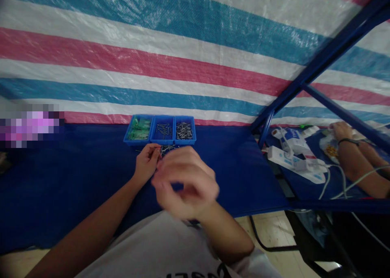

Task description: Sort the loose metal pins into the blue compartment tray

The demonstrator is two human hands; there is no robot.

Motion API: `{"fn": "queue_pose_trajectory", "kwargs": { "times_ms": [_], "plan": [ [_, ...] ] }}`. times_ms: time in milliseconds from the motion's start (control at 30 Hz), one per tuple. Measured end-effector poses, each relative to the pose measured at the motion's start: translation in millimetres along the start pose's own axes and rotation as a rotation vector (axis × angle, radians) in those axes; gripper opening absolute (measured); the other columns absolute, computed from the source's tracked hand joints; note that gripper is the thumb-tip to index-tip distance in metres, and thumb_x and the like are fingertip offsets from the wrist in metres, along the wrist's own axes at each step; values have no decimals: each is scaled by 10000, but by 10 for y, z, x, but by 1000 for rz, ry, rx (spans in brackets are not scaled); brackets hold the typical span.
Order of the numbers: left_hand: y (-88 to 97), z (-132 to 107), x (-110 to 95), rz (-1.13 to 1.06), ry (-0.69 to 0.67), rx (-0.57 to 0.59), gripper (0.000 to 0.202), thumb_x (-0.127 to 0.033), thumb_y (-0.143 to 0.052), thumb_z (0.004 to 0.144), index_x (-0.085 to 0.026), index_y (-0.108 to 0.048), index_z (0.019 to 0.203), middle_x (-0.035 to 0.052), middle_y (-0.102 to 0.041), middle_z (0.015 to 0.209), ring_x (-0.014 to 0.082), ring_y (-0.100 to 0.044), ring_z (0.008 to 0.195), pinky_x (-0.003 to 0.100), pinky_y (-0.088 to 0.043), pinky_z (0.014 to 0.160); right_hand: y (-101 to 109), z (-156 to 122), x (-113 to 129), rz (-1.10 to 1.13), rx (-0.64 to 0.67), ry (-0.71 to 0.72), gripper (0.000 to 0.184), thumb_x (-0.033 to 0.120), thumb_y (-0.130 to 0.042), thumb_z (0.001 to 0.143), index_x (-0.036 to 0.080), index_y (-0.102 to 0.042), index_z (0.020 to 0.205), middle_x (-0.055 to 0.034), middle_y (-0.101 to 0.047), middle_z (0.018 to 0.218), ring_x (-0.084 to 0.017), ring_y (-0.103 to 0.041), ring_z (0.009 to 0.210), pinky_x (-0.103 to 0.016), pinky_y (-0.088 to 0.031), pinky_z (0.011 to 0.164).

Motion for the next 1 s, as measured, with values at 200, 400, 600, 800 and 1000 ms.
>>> {"fn": "queue_pose_trajectory", "kwargs": {
  "times_ms": [200, 400, 600, 800, 1000],
  "plan": [
    [-4, 6, 8, -31, -14, 12, 221, -385, -515, 886, -196, -579, 979, -49, -588, 596, 96, -547, 471, 221, -435, 508, -558, -205, -811, -11, 195, -269, 146, 220, -575, 907, 218, -716, 871, -49, -712, 835, -171, -649, 804, -321, -523, 780],
    [-24, 17, 46, -69, -28, 48, 230, -390, -499, 901, -193, -560, 1003, -54, -562, 597, 90, -543, 482, 215, -442, 513, -616, -425, -1097, -86, 330, -362, 225, 241, -514, 940, 186, -702, 1051, -82, -718, 940, -175, -640, 852, -305, -494, 810],
    [-20, 12, 39, -62, -8, 46, 240, -397, -489, 909, -191, -567, 1004, -66, -525, 531, 87, -516, 438, 207, -410, 477, -693, -438, -1127, -4, 413, -434, 123, 217, -590, 893, 190, -711, 900, -46, -716, 867, -151, -625, 806, -268, -470, 769],
    [-29, 20, 72, -113, -15, 42, 233, -401, -555, 868, -194, -564, 974, -33, -604, 652, 95, -568, 506, 224, -467, 530, -672, -436, -1167, 1, 392, -525, 195, 283, -541, 920, 187, -669, 811, -30, -684, 780, -146, -603, 740, -261, -448, 732],
    [-18, 18, 28, -50, -11, 28, 231, -409, -575, 848, -192, -597, 923, -7, -657, 742, 98, -588, 537, 224, -474, 543, -657, -438, -1193, 3, 364, -554, 269, 293, -455, 946, 180, -624, 770, -22, -642, 734, -134, -566, 679, -245, -424, 685]
  ]
}}
Point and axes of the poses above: each hand's wrist, its own z-axis towards the middle knuckle, its own y-axis out of the back of the hand, x = y × z, the point moved 4 cm from there along z, towards the middle knuckle
